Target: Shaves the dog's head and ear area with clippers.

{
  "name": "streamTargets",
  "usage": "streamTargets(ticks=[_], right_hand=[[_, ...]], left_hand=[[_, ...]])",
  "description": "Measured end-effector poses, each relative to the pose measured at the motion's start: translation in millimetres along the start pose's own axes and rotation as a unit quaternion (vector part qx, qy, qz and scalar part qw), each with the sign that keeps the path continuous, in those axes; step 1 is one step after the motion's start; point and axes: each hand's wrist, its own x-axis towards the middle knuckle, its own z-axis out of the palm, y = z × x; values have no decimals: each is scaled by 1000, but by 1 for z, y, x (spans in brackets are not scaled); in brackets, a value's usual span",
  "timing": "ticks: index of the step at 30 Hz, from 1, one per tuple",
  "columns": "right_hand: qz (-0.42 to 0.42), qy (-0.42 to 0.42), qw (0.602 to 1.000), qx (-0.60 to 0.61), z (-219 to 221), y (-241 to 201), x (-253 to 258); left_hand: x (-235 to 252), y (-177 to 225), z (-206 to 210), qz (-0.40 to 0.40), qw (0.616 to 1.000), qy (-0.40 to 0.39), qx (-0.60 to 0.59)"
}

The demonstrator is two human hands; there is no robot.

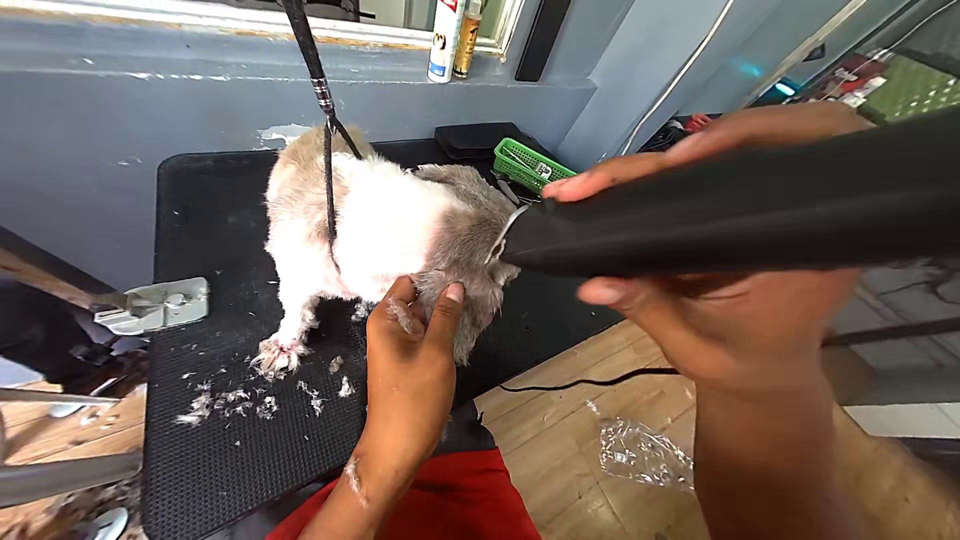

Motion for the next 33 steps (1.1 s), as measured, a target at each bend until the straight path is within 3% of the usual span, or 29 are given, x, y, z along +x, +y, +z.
streamTargets(ticks=[3, 8, 12, 16, 18, 24, 26, 28, 30, 33], right_hand=[[14, -108, 993, 35, 7, 3, 8], [53, -174, 981, 70, 0, 16, -9], [68, -123, 988, 62, 25, 3, -3], [107, -181, 972, 108, -3, 9, -20], [121, -167, 974, 90, -9, 4, -19], [19, -88, 995, -36, 10, -5, -7], [-6, -110, 994, -25, -4, 19, -33], [-45, -191, 981, 9, -32, 52, -60], [-3, -113, 993, 42, 11, 27, -43], [-12, -95, 995, 41, 41, 9, -25]], left_hand=[[-1, 3, -2, -3, 1000, -1, 1], [-3, 6, -7, -12, 1000, -6, -9], [-3, 8, -9, -38, 999, -12, -5], [-4, 5, -14, -58, 997, -35, -27], [-4, 7, -16, -69, 996, -40, -37], [-5, 8, -21, -90, 993, -37, -64], [-7, 10, -21, -92, 993, -33, -72], [-9, 12, -22, -95, 992, -29, -76], [-10, 12, -24, -97, 991, -28, -83], [-11, 10, -25, -121, 988, -24, -94]])
